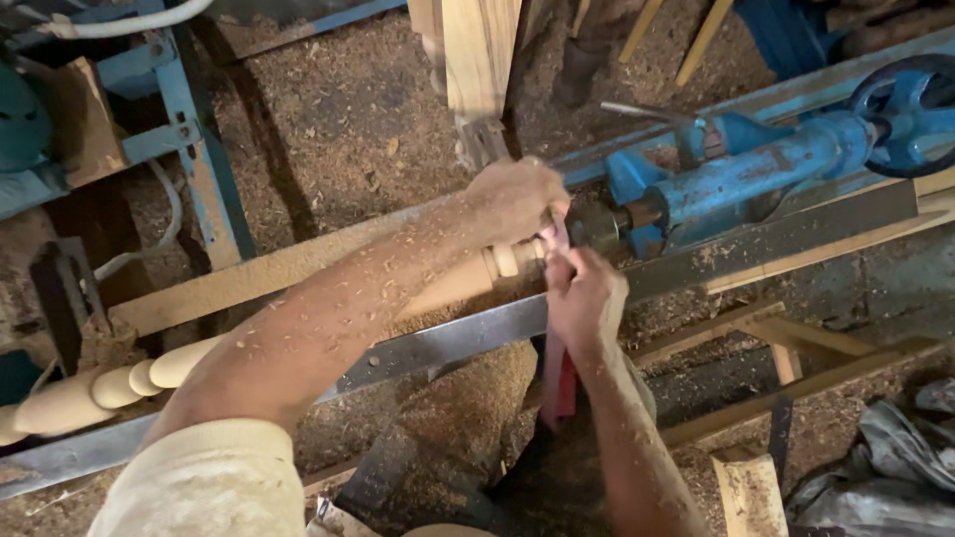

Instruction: The person uses a chisel to shape a rotating wooden spindle on a lathe, refining the contours of the piece. They then switch to sandpaper to smooth the surface of the spindle while it continues to spin.

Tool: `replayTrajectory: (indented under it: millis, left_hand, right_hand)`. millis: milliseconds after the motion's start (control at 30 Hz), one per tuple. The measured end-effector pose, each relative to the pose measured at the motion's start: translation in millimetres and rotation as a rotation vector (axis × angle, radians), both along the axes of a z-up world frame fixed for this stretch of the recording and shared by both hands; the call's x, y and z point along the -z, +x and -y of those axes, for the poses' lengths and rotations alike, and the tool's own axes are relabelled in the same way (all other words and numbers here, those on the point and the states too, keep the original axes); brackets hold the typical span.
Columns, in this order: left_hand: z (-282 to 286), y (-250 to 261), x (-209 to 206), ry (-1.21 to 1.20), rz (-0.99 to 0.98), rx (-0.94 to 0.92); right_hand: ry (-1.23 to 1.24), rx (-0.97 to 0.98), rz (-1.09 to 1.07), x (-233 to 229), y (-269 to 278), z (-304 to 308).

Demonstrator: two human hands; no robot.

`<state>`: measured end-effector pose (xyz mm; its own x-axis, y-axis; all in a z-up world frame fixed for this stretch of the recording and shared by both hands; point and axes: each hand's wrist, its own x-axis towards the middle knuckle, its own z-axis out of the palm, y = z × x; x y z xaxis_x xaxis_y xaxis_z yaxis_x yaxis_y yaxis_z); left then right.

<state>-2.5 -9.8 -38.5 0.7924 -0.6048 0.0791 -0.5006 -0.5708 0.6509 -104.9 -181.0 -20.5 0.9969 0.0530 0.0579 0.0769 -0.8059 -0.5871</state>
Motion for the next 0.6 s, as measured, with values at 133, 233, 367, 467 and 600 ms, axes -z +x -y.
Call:
replayTrajectory:
  millis: [133, 233, 367, 467, 600]
  left_hand:
    - [-1.5, 5.1, -3.9, 0.030, -0.057, -0.013]
    - [-7.9, -2.4, -4.1, 0.100, -0.225, 0.009]
    - [-7.8, -6.5, -5.0, 0.056, -0.062, -0.026]
    - [1.5, -1.5, -11.0, 0.054, -0.026, -0.055]
    - [3.0, -2.0, -13.2, 0.054, -0.188, -0.041]
  right_hand:
    - [0.053, 0.032, -0.063, -4.8, 3.6, 6.1]
    - [0.085, -0.046, 0.022, -2.2, -3.2, 3.1]
    - [0.037, -0.044, 0.083, 1.4, 0.4, -3.3]
    - [0.080, 0.220, -0.398, -7.5, 9.3, 2.3]
    - [0.159, 0.138, -0.298, -15.9, 5.4, 8.2]
